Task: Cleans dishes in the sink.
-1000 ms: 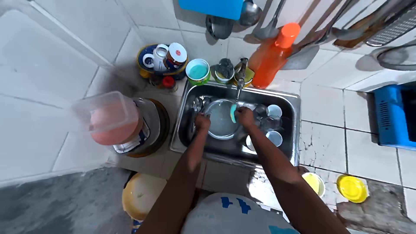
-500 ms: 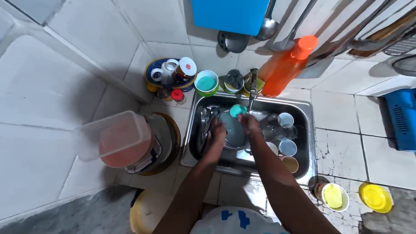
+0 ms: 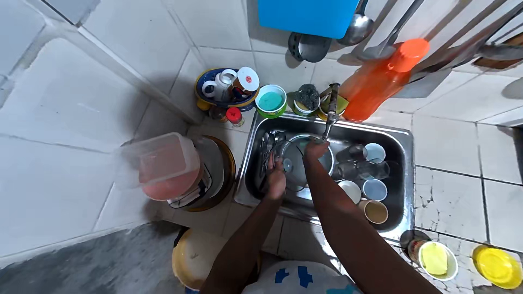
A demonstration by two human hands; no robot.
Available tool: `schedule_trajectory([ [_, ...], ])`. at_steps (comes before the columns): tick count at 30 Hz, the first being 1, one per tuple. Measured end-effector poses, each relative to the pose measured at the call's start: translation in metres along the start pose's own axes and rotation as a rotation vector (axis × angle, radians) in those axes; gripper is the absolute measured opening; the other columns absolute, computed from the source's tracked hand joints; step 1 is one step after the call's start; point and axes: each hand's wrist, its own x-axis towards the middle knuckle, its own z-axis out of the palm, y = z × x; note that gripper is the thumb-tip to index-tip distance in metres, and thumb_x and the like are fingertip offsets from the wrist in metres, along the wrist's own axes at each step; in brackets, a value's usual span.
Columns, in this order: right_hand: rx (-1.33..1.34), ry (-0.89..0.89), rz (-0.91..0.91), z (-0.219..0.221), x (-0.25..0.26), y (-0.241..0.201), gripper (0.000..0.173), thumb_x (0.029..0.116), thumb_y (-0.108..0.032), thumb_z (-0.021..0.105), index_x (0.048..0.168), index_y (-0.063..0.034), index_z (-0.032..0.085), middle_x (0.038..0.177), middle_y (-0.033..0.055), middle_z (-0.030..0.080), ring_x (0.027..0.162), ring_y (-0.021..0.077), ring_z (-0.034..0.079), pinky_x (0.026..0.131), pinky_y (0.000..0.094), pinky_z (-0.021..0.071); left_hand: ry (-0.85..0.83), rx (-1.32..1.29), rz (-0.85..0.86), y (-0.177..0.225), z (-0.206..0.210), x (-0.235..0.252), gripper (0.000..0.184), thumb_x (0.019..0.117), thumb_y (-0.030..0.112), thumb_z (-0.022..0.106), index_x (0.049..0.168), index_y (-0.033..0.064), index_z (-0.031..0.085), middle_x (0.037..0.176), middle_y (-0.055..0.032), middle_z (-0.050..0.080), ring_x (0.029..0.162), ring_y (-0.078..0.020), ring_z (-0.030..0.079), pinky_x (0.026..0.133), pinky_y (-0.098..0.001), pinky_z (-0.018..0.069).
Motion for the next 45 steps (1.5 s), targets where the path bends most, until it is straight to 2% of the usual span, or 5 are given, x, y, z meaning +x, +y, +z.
schedule_trajectory([
  [8, -0.506, -0.655, -0.956, -0.078, -0.056, 0.048, 0.051, 0.0987, -0.015, 0.059, 0.149, -0.0100, 0.054, 0.143, 0.0184, 0.060, 0.136, 0.0385, 0.055, 0.112, 0.0572, 0.0443, -0.005, -0.172, -0.277, 0.002, -0.014, -0.014, 0.049, 0.1135, 0.034, 0.034, 0.160, 0.0189, 0.029, 0.145, -0.0167, 0.054, 0.116, -0.0323, 0.062, 0.087, -0.0485, 0.0548],
  [12, -0.658, -0.867, -0.866, -0.094, -0.067, 0.048, 0.071, 0.1061, -0.051, 0.037, 0.167, -0.0229, 0.014, 0.170, 0.0242, -0.011, 0.157, 0.0408, -0.016, 0.124, 0.0655, -0.0081, -0.103, -0.187, -0.323, -0.012, -0.007, -0.021, 0.045, 0.1121, 0.038, 0.037, 0.152, 0.0184, 0.040, 0.127, -0.0140, 0.060, 0.099, -0.0256, 0.064, 0.077, -0.0416, 0.0566],
  [20, -0.635, -1.001, -1.076, -0.191, -0.087, 0.077, 0.051, 0.1101, -0.036, 0.037, 0.154, -0.0133, 0.049, 0.163, 0.0225, 0.037, 0.152, 0.0338, 0.035, 0.125, 0.0455, 0.0304, -0.118, -0.288, -0.199, -0.016, -0.003, -0.027, 0.044, 0.1122, 0.036, 0.037, 0.153, 0.0213, 0.039, 0.131, -0.0126, 0.061, 0.102, -0.0245, 0.064, 0.080, -0.0406, 0.0548],
  [28, -0.851, -0.685, -1.180, -0.165, -0.031, 0.034, 0.067, 0.1090, -0.051, 0.030, 0.165, -0.0147, 0.024, 0.172, 0.0188, 0.008, 0.159, 0.0413, 0.002, 0.127, 0.0600, 0.0106, -0.271, -0.281, -0.257, -0.012, 0.018, -0.059, 0.046, 0.1125, 0.039, 0.034, 0.157, 0.0265, 0.037, 0.139, -0.0175, 0.058, 0.116, -0.0351, 0.063, 0.091, -0.0534, 0.0543],
  [45, -0.670, -0.967, -1.383, -0.202, -0.066, 0.054, 0.063, 0.1105, -0.047, 0.030, 0.161, -0.0094, 0.035, 0.170, 0.0148, 0.025, 0.159, 0.0330, 0.016, 0.130, 0.0495, 0.0156, -0.306, -0.390, -0.147, -0.025, 0.024, -0.063, 0.044, 0.1112, 0.043, 0.034, 0.146, 0.0194, 0.048, 0.118, -0.0105, 0.068, 0.097, -0.0219, 0.069, 0.082, -0.0400, 0.0594],
])
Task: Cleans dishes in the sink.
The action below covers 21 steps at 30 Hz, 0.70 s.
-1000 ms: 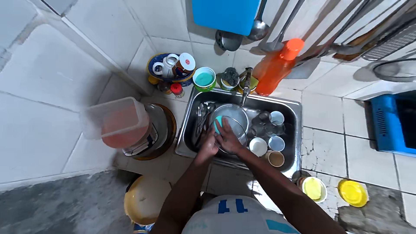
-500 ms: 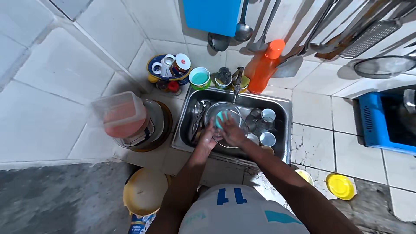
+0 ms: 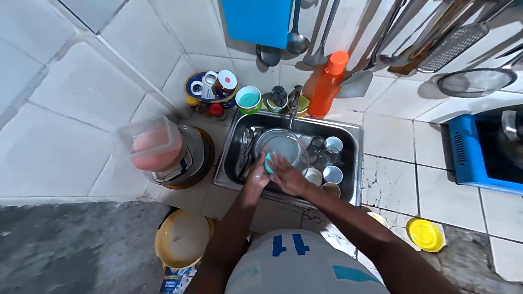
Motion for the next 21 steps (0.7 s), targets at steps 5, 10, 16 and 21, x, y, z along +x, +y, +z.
schedule_trajectory([
  [5, -0.150, -0.125, 0.045, -0.018, -0.043, 0.049, 0.059, 0.1114, -0.044, 0.025, 0.158, -0.0122, 0.042, 0.168, 0.0139, 0.031, 0.158, 0.0342, 0.022, 0.129, 0.0508, 0.0180, 0.080, 0.060, 0.017, 0.008, -0.018, -0.004, 0.048, 0.1117, 0.042, 0.036, 0.158, 0.0287, 0.035, 0.147, -0.0141, 0.054, 0.123, -0.0344, 0.061, 0.094, -0.0519, 0.0541],
  [10, -0.257, 0.098, 0.175, -0.022, 0.016, 0.050, 0.071, 0.1080, -0.052, 0.032, 0.162, -0.0064, 0.028, 0.171, 0.0204, 0.013, 0.159, 0.0411, 0.007, 0.128, 0.0564, 0.0115, -0.014, 0.058, -0.066, -0.007, 0.008, -0.011, 0.048, 0.1119, 0.042, 0.034, 0.157, 0.0265, 0.036, 0.140, -0.0158, 0.058, 0.117, -0.0340, 0.064, 0.094, -0.0523, 0.0544],
  [16, 0.015, -0.069, -0.132, -0.010, -0.033, 0.010, 0.052, 0.1115, -0.034, 0.032, 0.155, -0.0120, 0.046, 0.166, 0.0151, 0.035, 0.156, 0.0316, 0.027, 0.129, 0.0461, 0.0219, 0.029, -0.012, 0.077, 0.006, -0.008, -0.005, 0.046, 0.1118, 0.042, 0.034, 0.155, 0.0271, 0.039, 0.135, -0.0095, 0.063, 0.110, -0.0251, 0.066, 0.090, -0.0432, 0.0562],
  [21, -0.038, 0.163, 0.050, -0.040, -0.014, 0.053, 0.033, 0.1022, -0.027, 0.060, 0.118, 0.0004, 0.071, 0.149, 0.0193, 0.055, 0.140, 0.0352, 0.051, 0.119, 0.0512, 0.0389, 0.047, -0.057, -0.009, 0.000, -0.012, -0.014, 0.048, 0.1112, 0.043, 0.036, 0.157, 0.0312, 0.035, 0.145, -0.0149, 0.055, 0.119, -0.0359, 0.063, 0.092, -0.0531, 0.0554],
])
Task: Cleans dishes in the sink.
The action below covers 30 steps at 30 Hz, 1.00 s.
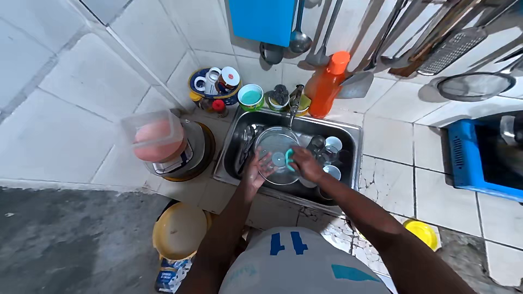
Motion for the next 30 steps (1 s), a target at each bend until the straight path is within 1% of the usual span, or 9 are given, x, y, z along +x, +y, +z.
schedule_trajectory([
  [5, -0.185, 0.079, 0.041, 0.017, 0.047, -0.025, 0.075, 0.0998, -0.038, 0.051, 0.164, -0.0082, 0.025, 0.171, 0.0220, 0.011, 0.158, 0.0436, 0.005, 0.124, 0.0683, 0.0065, -0.058, 0.007, -0.042, -0.013, 0.031, -0.012, 0.047, 0.1109, 0.045, 0.035, 0.152, 0.0235, 0.043, 0.132, -0.0143, 0.064, 0.106, -0.0299, 0.068, 0.086, -0.0470, 0.0577],
  [8, -0.032, -0.088, -0.040, 0.026, 0.032, -0.060, 0.068, 0.1071, -0.052, 0.037, 0.163, -0.0128, 0.030, 0.172, 0.0160, 0.016, 0.160, 0.0339, 0.008, 0.130, 0.0529, 0.0108, -0.057, -0.089, 0.047, -0.007, 0.028, -0.001, 0.043, 0.1103, 0.043, 0.037, 0.137, 0.0138, 0.054, 0.113, -0.0099, 0.069, 0.098, -0.0209, 0.069, 0.086, -0.0406, 0.0587],
  [12, -0.029, -0.297, -0.128, 0.013, 0.006, -0.031, 0.053, 0.1109, -0.026, 0.033, 0.160, -0.0062, 0.036, 0.169, 0.0141, 0.026, 0.159, 0.0277, 0.018, 0.130, 0.0445, 0.0143, 0.053, -0.017, 0.063, 0.011, 0.008, -0.002, 0.046, 0.1101, 0.046, 0.039, 0.152, 0.0279, 0.042, 0.131, -0.0104, 0.064, 0.105, -0.0270, 0.068, 0.086, -0.0454, 0.0577],
  [15, -0.204, -0.107, 0.000, 0.016, 0.023, 0.010, 0.053, 0.1085, -0.017, 0.038, 0.157, 0.0045, 0.034, 0.167, 0.0217, 0.027, 0.157, 0.0369, 0.021, 0.129, 0.0488, 0.0177, 0.044, 0.010, 0.020, -0.002, 0.008, -0.002, 0.048, 0.1103, 0.045, 0.039, 0.156, 0.0300, 0.037, 0.139, -0.0141, 0.059, 0.112, -0.0334, 0.066, 0.088, -0.0512, 0.0564],
  [19, -0.179, 0.064, 0.068, 0.032, 0.056, -0.018, 0.067, 0.1090, -0.037, 0.037, 0.161, 0.0039, 0.023, 0.170, 0.0230, 0.015, 0.159, 0.0398, 0.012, 0.129, 0.0530, 0.0155, 0.009, -0.011, -0.059, -0.013, 0.030, -0.008, 0.048, 0.1096, 0.045, 0.041, 0.150, 0.0199, 0.045, 0.132, -0.0158, 0.063, 0.108, -0.0319, 0.067, 0.088, -0.0492, 0.0572],
  [21, 0.016, -0.088, -0.042, 0.027, 0.047, -0.046, 0.079, 0.1057, -0.048, 0.042, 0.162, 0.0029, 0.019, 0.171, 0.0214, 0.013, 0.160, 0.0341, 0.008, 0.130, 0.0501, 0.0092, 0.055, -0.061, -0.046, -0.012, 0.032, -0.005, 0.042, 0.1080, 0.046, 0.043, 0.124, 0.0098, 0.058, 0.102, -0.0119, 0.069, 0.086, -0.0232, 0.069, 0.075, -0.0406, 0.0596],
  [23, 0.130, -0.319, -0.140, 0.017, 0.032, -0.057, 0.093, 0.0983, -0.057, 0.056, 0.164, -0.0024, 0.018, 0.172, 0.0172, 0.011, 0.161, 0.0281, 0.007, 0.131, 0.0459, 0.0084, 0.028, -0.084, -0.076, 0.001, 0.022, -0.001, 0.045, 0.1075, 0.047, 0.043, 0.130, 0.0106, 0.057, 0.105, -0.0107, 0.071, 0.092, -0.0210, 0.070, 0.080, -0.0406, 0.0602],
  [26, 0.069, -0.533, -0.108, 0.000, 0.011, -0.057, 0.095, 0.0837, -0.015, 0.079, 0.163, -0.0061, 0.026, 0.170, 0.0185, 0.021, 0.157, 0.0337, 0.023, 0.126, 0.0502, 0.0264, 0.176, 0.053, -0.161, 0.022, 0.022, 0.001, 0.047, 0.1058, 0.046, 0.050, 0.138, 0.0124, 0.047, 0.113, -0.0142, 0.066, 0.084, -0.0221, 0.067, 0.070, -0.0373, 0.0574],
  [30, 0.178, -0.247, 0.111, -0.029, 0.003, -0.059, 0.045, 0.0967, -0.002, 0.060, 0.142, 0.0001, 0.057, 0.132, 0.0239, 0.066, 0.119, 0.0395, 0.066, 0.105, 0.0577, 0.0498, 0.128, 0.234, -0.093, 0.037, 0.035, 0.001, 0.073, 0.1035, 0.068, 0.031, 0.153, 0.0146, 0.040, 0.145, -0.0158, 0.053, 0.121, -0.0316, 0.060, 0.094, -0.0489, 0.0531],
])
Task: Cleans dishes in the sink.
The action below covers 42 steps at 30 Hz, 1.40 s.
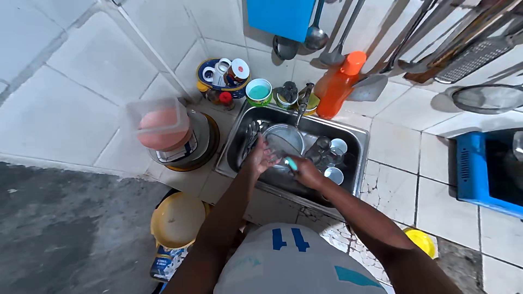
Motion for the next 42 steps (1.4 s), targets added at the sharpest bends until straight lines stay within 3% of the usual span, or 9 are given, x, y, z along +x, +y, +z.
schedule_trajectory([
  [9, 0.514, 0.618, 0.446, -0.035, 0.026, 0.051, 0.052, 0.1041, -0.054, 0.051, 0.104, -0.0040, 0.064, 0.076, 0.0104, 0.057, 0.061, 0.0206, 0.054, 0.059, 0.0431, 0.0499, -0.331, -0.188, 0.088, -0.046, 0.003, 0.008, 0.043, 0.1120, 0.032, 0.039, 0.151, 0.0133, 0.041, 0.135, -0.0131, 0.061, 0.112, -0.0279, 0.066, 0.095, -0.0455, 0.0564],
  [13, 0.123, 0.433, 0.383, -0.031, 0.039, 0.073, 0.052, 0.1104, -0.040, 0.043, 0.134, 0.0028, 0.059, 0.121, 0.0322, 0.066, 0.112, 0.0493, 0.065, 0.097, 0.0674, 0.0482, -0.394, -0.063, 0.154, -0.028, 0.007, -0.014, 0.047, 0.1068, 0.003, 0.043, 0.153, 0.0101, 0.040, 0.128, -0.0177, 0.065, 0.104, -0.0289, 0.070, 0.088, -0.0448, 0.0591],
  [16, 0.235, 0.233, 0.152, -0.031, 0.048, 0.061, 0.065, 0.1099, -0.039, 0.042, 0.166, -0.0147, 0.019, 0.171, 0.0157, 0.018, 0.157, 0.0357, 0.022, 0.125, 0.0578, 0.0224, -0.487, 0.171, 0.098, -0.023, 0.003, -0.020, 0.059, 0.1035, 0.000, 0.046, 0.159, 0.0154, 0.033, 0.139, -0.0190, 0.060, 0.115, -0.0312, 0.067, 0.092, -0.0469, 0.0576],
  [18, 0.135, 0.159, -0.061, -0.026, 0.051, 0.042, 0.061, 0.1065, -0.043, 0.042, 0.161, -0.0164, 0.036, 0.173, 0.0142, 0.010, 0.160, 0.0372, 0.004, 0.127, 0.0604, 0.0110, -0.504, 0.201, 0.058, -0.020, 0.002, -0.021, 0.061, 0.1023, -0.002, 0.045, 0.159, 0.0180, 0.032, 0.138, -0.0192, 0.060, 0.116, -0.0323, 0.066, 0.092, -0.0490, 0.0570],
  [23, -0.201, 0.106, -0.572, -0.013, 0.048, -0.002, 0.037, 0.1068, -0.031, 0.047, 0.130, -0.0209, 0.073, 0.140, 0.0009, 0.066, 0.142, 0.0317, 0.048, 0.124, 0.0577, 0.0252, -0.504, 0.262, 0.048, -0.017, 0.002, -0.023, 0.029, 0.1003, -0.006, 0.048, 0.127, 0.0016, 0.055, 0.110, -0.0111, 0.070, 0.099, -0.0239, 0.070, 0.085, -0.0450, 0.0603],
  [27, -0.242, 0.214, -0.231, -0.030, 0.061, 0.027, 0.037, 0.1067, -0.013, 0.045, 0.137, -0.0078, 0.064, 0.138, 0.0158, 0.064, 0.130, 0.0354, 0.059, 0.112, 0.0555, 0.0439, -0.505, 0.250, 0.080, -0.021, 0.003, -0.026, 0.058, 0.1012, -0.006, 0.047, 0.155, 0.0141, 0.038, 0.135, -0.0154, 0.063, 0.115, -0.0283, 0.067, 0.090, -0.0462, 0.0581],
  [31, 0.073, 0.484, 0.432, -0.019, 0.075, 0.049, 0.057, 0.1131, -0.035, 0.025, 0.120, 0.0018, 0.068, 0.114, 0.0273, 0.070, 0.111, 0.0438, 0.067, 0.096, 0.0643, 0.0489, -0.481, 0.233, 0.092, -0.025, 0.004, -0.024, 0.056, 0.1033, -0.004, 0.044, 0.156, 0.0163, 0.038, 0.140, -0.0156, 0.060, 0.117, -0.0292, 0.065, 0.091, -0.0470, 0.0571],
  [38, -0.290, 0.285, -0.446, -0.015, 0.082, -0.008, 0.037, 0.1058, -0.030, 0.050, 0.093, -0.0063, 0.074, 0.098, 0.0109, 0.075, 0.099, 0.0288, 0.071, 0.095, 0.0506, 0.0526, -0.425, 0.243, 0.102, -0.018, 0.008, -0.026, 0.041, 0.1016, -0.004, 0.053, 0.141, 0.0041, 0.046, 0.122, -0.0153, 0.068, 0.105, -0.0271, 0.070, 0.089, -0.0454, 0.0600],
  [42, 0.255, 0.358, 0.275, -0.035, 0.083, 0.034, 0.062, 0.1119, -0.043, 0.031, 0.109, 0.0021, 0.072, 0.106, 0.0230, 0.072, 0.103, 0.0357, 0.068, 0.096, 0.0578, 0.0508, -0.409, 0.157, 0.211, -0.028, 0.005, -0.028, 0.050, 0.1041, -0.004, 0.044, 0.152, 0.0085, 0.042, 0.137, -0.0165, 0.062, 0.115, -0.0293, 0.067, 0.096, -0.0464, 0.0572],
])
